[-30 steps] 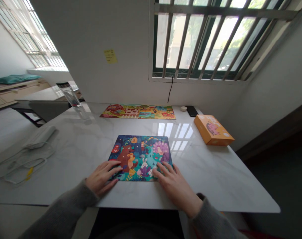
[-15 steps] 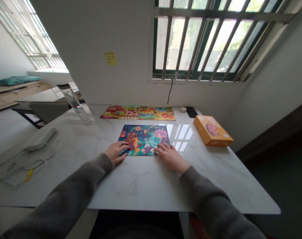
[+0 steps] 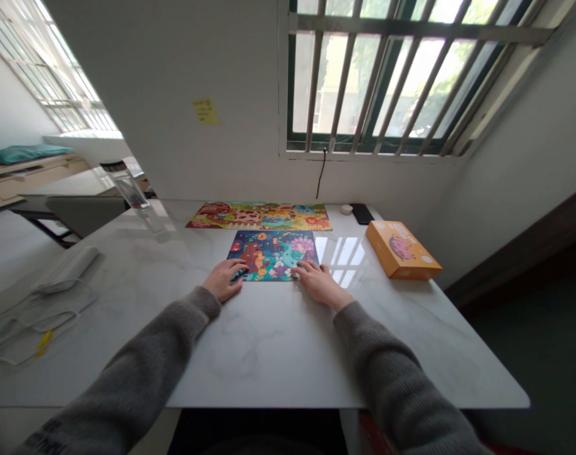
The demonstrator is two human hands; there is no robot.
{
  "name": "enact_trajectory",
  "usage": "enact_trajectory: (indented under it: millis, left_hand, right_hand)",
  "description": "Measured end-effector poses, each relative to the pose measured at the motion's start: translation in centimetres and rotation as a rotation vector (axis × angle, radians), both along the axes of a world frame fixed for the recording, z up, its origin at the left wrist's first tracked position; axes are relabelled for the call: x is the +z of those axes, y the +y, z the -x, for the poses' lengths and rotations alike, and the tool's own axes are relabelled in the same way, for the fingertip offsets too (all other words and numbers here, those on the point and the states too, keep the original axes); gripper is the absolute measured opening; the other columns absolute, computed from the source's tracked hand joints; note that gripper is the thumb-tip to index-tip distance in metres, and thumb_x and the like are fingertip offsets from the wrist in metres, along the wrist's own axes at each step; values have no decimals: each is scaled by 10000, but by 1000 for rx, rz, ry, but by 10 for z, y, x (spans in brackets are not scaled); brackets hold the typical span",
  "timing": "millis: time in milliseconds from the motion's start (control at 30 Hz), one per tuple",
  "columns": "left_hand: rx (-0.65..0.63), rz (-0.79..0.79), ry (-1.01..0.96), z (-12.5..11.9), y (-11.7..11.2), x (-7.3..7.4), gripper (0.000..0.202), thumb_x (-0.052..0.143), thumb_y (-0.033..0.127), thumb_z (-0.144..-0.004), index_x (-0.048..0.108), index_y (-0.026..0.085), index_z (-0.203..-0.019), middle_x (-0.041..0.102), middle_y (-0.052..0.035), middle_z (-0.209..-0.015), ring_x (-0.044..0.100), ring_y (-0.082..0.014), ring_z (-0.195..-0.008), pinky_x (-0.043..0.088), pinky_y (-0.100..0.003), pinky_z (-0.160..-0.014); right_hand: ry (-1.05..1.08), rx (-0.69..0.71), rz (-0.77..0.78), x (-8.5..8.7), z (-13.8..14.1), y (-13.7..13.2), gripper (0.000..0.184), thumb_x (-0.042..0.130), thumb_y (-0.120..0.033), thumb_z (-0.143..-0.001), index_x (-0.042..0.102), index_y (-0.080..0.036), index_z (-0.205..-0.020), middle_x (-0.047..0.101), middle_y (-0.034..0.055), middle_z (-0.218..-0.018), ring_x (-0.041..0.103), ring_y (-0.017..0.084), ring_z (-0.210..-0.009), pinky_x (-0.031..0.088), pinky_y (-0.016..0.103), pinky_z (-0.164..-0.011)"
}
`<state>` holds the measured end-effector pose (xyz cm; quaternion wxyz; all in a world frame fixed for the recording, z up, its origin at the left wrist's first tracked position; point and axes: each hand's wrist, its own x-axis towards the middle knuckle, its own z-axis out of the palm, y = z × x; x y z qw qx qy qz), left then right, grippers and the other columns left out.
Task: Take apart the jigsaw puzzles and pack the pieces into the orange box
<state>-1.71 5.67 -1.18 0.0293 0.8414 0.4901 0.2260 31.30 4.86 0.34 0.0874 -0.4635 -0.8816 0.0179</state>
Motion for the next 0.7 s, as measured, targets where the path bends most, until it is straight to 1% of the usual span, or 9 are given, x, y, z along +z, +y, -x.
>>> enact_trajectory:
  millis: [267,433,600,700]
  left_hand:
    - [20,-11,-13,-2,4,-4,390,551,198,-786,620,208,-1170,584,-77,-1270,515,-253,-1187,361,-438,-1087]
    - [19,-46,-28,1,6,-6,354,567,210,-789,636,209,-1136,597,-79,-1247,540,-260,-1150,398,-442,-1055]
    - [19,-67,-93,4,3,-4,294,557,243,-835,647,187,-1109,601,-97,-1195,536,-271,-1127,434,-448,-1011]
    - [22,-74,-139,5,0,-2,266,551,225,-841,658,185,-1081,611,-94,-1150,538,-267,-1101,446,-449,-996]
  right_hand:
    - [30,-14,-13,-2,0,3,409,324,-190,-995,516,-299,-1339,467,98,-1470,421,264,-1337,346,523,-1016]
    - [48,-36,-25,-7,1,1,411,336,-202,-998,524,-307,-1348,467,93,-1479,418,267,-1343,337,525,-1034]
    - [73,-65,-53,-12,3,-5,421,349,-190,-995,522,-301,-1363,478,93,-1470,403,272,-1356,313,523,-1077]
    - [70,-72,-53,-14,3,-9,446,343,-161,-987,505,-296,-1380,465,90,-1479,384,270,-1368,290,522,-1103]
